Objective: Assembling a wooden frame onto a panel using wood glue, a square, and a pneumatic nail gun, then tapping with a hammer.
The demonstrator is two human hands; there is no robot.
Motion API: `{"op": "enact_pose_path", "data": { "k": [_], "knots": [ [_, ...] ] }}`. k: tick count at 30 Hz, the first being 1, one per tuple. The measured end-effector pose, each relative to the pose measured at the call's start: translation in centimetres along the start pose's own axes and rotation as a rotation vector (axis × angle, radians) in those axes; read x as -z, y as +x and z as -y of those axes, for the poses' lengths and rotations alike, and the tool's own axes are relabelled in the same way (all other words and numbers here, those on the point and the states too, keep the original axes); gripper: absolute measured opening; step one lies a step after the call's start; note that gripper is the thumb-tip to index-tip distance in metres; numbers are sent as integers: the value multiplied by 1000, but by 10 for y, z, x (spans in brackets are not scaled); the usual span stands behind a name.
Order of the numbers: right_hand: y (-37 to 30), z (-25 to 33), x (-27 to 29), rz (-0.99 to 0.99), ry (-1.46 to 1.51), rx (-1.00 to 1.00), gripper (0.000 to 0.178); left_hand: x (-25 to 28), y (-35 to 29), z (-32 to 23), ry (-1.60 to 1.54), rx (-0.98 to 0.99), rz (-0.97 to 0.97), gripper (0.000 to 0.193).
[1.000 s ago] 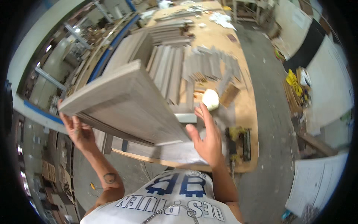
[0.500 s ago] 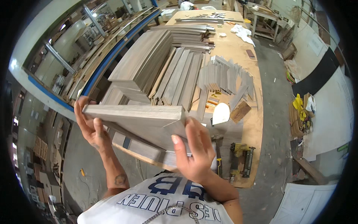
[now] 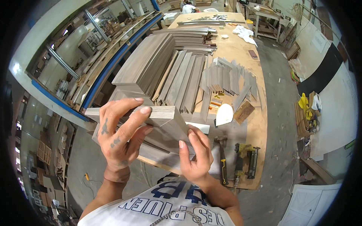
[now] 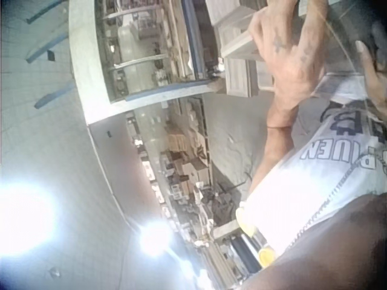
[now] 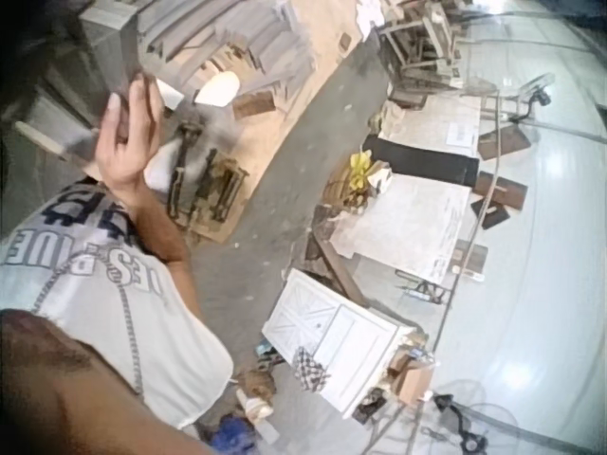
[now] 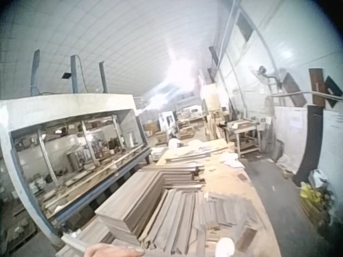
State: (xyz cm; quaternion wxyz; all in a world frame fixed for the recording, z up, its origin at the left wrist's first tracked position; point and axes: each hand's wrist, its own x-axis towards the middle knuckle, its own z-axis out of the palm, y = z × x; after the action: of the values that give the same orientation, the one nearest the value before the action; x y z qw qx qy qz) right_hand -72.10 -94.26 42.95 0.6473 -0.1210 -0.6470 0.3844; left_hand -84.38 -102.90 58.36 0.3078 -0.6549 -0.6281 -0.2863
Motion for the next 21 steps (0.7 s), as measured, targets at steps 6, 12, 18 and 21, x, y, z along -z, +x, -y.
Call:
{"op": "enact_pose_path", "data": {
  "k": [6,12,18,21],
  "knots": [
    [-40,-28,12,172,24,-113,42,7,-23,9,-6,14,-261,48],
    [-115,-81,43,320,-252,-193,52,-25,-157,52,-304,1106,-686,50],
    [-117,-70,24,240,-197,-520,60,-87,-243,39,-745,1153,-131,60],
    [-118,-71,-3,102,-147,-549,65,-116,-252,48,-792,1123,-156,65]
  ]
}}
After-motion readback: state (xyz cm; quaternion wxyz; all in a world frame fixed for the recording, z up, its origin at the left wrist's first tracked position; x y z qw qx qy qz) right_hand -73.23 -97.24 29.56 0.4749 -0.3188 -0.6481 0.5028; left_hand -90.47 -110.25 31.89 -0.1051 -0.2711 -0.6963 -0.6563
